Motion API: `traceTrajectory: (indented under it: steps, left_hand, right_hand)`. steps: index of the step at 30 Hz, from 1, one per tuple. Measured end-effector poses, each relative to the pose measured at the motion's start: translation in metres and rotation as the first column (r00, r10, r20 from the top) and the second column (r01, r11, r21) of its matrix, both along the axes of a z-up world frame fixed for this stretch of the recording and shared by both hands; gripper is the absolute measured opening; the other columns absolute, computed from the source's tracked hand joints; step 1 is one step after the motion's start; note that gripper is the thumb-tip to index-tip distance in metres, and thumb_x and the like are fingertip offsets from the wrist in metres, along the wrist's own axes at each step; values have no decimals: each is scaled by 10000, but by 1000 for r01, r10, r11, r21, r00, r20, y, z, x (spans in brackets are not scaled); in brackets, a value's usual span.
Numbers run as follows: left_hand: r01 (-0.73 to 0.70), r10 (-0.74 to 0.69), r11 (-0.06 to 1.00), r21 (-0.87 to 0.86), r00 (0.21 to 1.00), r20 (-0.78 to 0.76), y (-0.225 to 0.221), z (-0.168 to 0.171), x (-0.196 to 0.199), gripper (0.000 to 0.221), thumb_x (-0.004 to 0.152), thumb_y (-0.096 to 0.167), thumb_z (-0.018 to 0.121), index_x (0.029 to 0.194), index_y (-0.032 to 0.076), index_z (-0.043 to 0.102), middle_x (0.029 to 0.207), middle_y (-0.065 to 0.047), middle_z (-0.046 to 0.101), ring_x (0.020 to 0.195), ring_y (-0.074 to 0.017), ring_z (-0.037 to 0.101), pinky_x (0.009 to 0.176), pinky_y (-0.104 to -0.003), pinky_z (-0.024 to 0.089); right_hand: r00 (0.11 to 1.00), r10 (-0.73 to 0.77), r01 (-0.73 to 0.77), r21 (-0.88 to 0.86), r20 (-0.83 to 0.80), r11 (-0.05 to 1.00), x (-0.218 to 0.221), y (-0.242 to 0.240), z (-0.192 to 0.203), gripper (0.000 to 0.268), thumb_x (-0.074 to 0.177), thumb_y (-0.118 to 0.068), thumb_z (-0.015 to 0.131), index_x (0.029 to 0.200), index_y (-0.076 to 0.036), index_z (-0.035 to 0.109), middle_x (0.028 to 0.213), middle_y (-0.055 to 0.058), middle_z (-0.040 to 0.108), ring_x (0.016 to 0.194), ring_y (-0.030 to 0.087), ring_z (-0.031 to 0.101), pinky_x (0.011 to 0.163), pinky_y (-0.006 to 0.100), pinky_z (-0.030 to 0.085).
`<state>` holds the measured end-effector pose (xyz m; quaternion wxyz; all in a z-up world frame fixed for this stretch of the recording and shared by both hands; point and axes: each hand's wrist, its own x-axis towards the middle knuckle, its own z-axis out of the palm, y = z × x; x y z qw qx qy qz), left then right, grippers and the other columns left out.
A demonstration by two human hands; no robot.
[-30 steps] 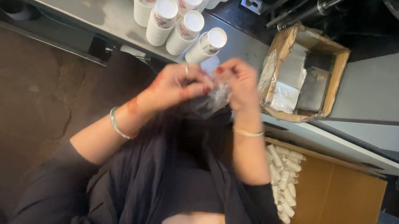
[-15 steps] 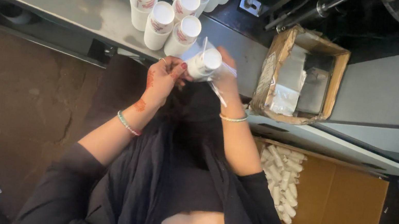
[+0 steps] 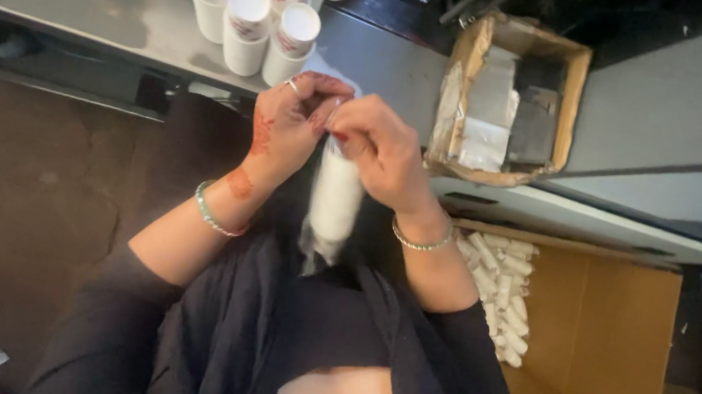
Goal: Manually sleeve and package manufactured paper cups.
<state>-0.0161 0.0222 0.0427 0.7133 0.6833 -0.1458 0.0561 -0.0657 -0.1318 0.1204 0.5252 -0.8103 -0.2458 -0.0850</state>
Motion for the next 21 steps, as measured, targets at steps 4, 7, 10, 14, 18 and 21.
traceTrajectory:
  steps: [4,7,10,14,18,21]
  left_hand:
    - [253,-275,956,-145,949,-154,6,-27,-5,139,1010,67,687,1121,-12,715,953,-50,731,840,-84,652,757,-243,553]
    - [642,-651,758,-116,757,-61,10,-17,-16,298,997,181,693,1231,-3,671,1072,-55,725,981,-91,651,852,-262,554]
    - [651,-647,745,145,758,-84,9,5,-23,567,844,304,822,1240,-12,568,939,-93,734,858,-144,704,753,-303,554]
    - [525,-571,755,393,821,0,-2,10,-23,395,801,358,854,969,23,731,893,-138,755,822,-230,754,747,-327,578]
    - [457,-539,839,295,769,344,-12,1,-20,277,951,215,740,1123,-3,733,1100,-165,755,976,-305,744,848,-348,580]
    - [425,-477,854,300,870,125,-1,2,-8,155,951,170,725,1026,42,768,973,-130,771,873,-252,764,770,-334,584]
  right_hand:
    - [983,37,-40,9,178,999,-7,-22,-3,23,1050,2,629,1069,13,635,1094,111,677,983,241,694,888,329,585]
    - [890,-192,220,-20,415,975,-5,-38,7,99,1055,-90,637,1055,7,619,1089,81,680,1032,239,671,850,310,580]
    - [864,-193,328,-229,464,916,-17,-41,10,114,974,-111,736,950,-31,659,1094,91,649,1171,329,604,1019,418,517]
    - [978,185,-154,-281,91,947,-38,-60,-14,310,781,-190,847,897,10,640,1023,103,624,1064,297,587,962,432,482]
    - [992,-119,107,-755,38,647,-68,-133,-26,238,811,-165,833,857,2,670,1005,144,666,1012,322,615,931,417,502]
    - [847,-501,9,-940,-175,342,-92,-195,-19,226,838,-248,768,871,-24,759,1033,139,727,1035,342,651,911,445,503]
